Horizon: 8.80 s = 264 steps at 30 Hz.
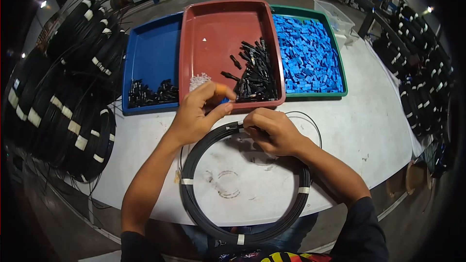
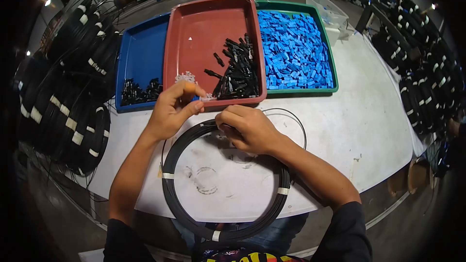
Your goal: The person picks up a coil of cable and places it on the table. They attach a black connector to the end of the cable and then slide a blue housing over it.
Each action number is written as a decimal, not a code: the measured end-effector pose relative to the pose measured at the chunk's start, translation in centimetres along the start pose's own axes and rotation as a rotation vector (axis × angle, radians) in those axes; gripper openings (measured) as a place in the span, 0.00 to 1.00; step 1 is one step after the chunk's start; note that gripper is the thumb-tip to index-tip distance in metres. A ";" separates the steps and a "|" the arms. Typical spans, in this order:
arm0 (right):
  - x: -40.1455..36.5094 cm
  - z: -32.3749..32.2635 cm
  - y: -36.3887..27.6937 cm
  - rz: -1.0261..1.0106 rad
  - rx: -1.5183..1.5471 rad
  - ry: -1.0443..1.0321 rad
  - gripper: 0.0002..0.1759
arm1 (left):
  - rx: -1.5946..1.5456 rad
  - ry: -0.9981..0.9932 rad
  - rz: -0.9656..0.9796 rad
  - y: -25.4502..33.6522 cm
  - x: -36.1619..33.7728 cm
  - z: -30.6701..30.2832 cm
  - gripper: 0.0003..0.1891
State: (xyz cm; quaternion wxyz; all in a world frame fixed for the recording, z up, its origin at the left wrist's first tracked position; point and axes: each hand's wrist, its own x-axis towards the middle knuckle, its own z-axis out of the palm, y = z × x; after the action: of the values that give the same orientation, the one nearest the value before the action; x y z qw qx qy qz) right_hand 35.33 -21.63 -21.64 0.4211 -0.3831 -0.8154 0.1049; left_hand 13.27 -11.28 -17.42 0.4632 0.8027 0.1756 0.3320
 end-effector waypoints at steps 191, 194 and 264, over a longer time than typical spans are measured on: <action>-0.4 -0.1 0.2 -0.074 -0.051 0.066 0.16 | 0.183 0.162 0.223 -3.1 -4.1 2.5 0.26; -0.5 -0.3 0.1 -0.098 -0.055 0.032 0.15 | 0.087 0.146 0.196 -3.2 -4.2 2.5 0.25; -0.6 0.2 -0.5 -0.090 -0.084 0.049 0.18 | 0.259 0.066 0.324 -2.4 -3.9 3.1 0.06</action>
State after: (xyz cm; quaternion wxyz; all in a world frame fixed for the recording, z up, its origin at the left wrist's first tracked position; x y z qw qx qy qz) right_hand 35.11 -22.31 -21.88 0.4289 -0.3659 -0.8248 0.0424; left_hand 12.66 -14.29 -22.04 0.2906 0.8619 0.1004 0.4032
